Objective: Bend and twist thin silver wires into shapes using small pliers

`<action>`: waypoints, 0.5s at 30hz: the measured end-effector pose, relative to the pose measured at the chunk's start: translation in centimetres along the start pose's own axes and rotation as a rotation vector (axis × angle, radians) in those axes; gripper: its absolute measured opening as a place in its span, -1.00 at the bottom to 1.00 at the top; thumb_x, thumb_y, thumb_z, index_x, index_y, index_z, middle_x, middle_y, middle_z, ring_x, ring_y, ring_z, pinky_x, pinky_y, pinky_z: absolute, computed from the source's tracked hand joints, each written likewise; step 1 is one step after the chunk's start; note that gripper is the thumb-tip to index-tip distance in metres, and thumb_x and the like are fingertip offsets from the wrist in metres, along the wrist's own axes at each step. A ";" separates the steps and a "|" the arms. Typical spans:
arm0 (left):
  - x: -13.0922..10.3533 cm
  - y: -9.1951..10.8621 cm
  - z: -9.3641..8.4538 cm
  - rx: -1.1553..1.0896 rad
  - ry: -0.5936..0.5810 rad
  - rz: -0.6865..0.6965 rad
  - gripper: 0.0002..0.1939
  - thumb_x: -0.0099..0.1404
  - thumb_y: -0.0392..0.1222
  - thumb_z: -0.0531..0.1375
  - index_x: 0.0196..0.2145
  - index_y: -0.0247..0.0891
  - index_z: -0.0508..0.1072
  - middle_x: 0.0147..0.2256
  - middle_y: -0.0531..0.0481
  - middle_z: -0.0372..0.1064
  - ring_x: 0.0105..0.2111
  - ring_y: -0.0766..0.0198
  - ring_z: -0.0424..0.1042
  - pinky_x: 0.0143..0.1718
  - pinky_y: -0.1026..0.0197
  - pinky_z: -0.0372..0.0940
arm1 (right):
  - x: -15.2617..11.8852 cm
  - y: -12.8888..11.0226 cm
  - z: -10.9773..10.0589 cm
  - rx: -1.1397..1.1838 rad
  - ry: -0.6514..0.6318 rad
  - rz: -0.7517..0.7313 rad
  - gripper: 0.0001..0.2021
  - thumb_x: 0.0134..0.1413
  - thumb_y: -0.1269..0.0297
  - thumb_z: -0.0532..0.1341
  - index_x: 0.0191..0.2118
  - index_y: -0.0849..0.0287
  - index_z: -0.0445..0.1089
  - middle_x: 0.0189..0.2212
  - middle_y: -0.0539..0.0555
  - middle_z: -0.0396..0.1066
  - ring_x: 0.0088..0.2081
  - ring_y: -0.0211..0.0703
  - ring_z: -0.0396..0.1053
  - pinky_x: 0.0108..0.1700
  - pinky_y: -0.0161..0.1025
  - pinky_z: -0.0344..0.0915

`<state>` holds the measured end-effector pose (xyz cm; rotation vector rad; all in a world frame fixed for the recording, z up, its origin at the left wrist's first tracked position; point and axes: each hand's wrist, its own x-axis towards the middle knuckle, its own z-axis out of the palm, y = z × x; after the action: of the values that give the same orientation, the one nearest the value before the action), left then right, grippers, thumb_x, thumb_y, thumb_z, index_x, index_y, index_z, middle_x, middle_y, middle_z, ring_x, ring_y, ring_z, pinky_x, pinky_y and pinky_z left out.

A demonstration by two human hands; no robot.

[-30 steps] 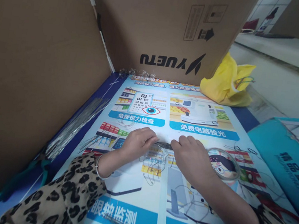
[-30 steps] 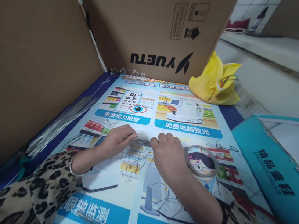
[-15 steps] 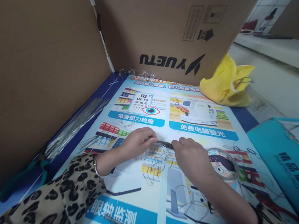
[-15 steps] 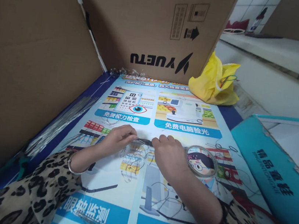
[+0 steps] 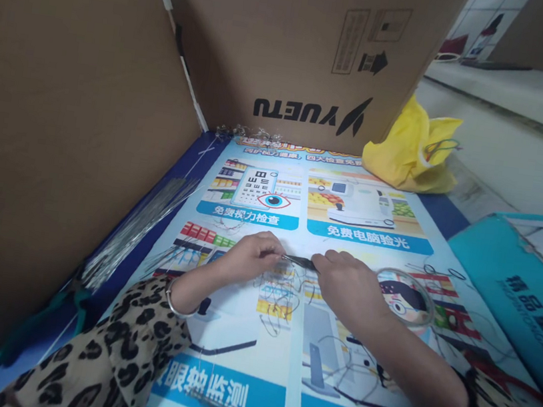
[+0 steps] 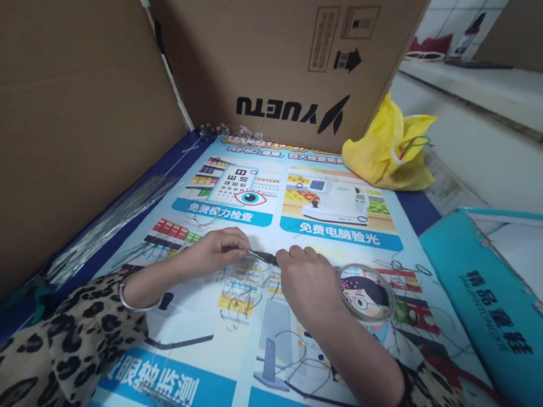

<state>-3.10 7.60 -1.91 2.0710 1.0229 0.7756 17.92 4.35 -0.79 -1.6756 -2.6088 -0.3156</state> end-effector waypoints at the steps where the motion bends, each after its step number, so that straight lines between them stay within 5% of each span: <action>1: 0.0 0.0 0.0 -0.008 0.000 -0.006 -0.85 0.16 -0.34 0.07 -0.40 -0.25 0.43 -0.36 -0.04 0.36 -0.31 0.31 0.34 -0.21 0.21 0.26 | 0.0 0.0 0.1 0.001 0.005 -0.003 -0.84 0.02 0.49 0.04 -0.39 0.15 0.34 -0.46 0.05 0.35 -0.38 -0.19 0.23 -0.43 -0.26 -0.10; 15: 0.0 0.7 -0.4 -0.098 -0.056 -0.094 -0.88 0.15 -0.29 0.07 -0.46 -0.29 0.40 -0.36 -0.03 0.33 -0.35 0.33 0.30 -0.27 0.25 0.22 | 0.0 -0.1 0.3 0.028 0.039 -0.018 -0.85 0.05 0.48 0.05 -0.40 0.14 0.32 -0.47 0.05 0.34 -0.38 -0.17 0.23 -0.41 -0.25 -0.09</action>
<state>-3.10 7.43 -1.10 1.9363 1.0228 0.7023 17.91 4.38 -1.13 -1.6212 -2.5897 -0.3077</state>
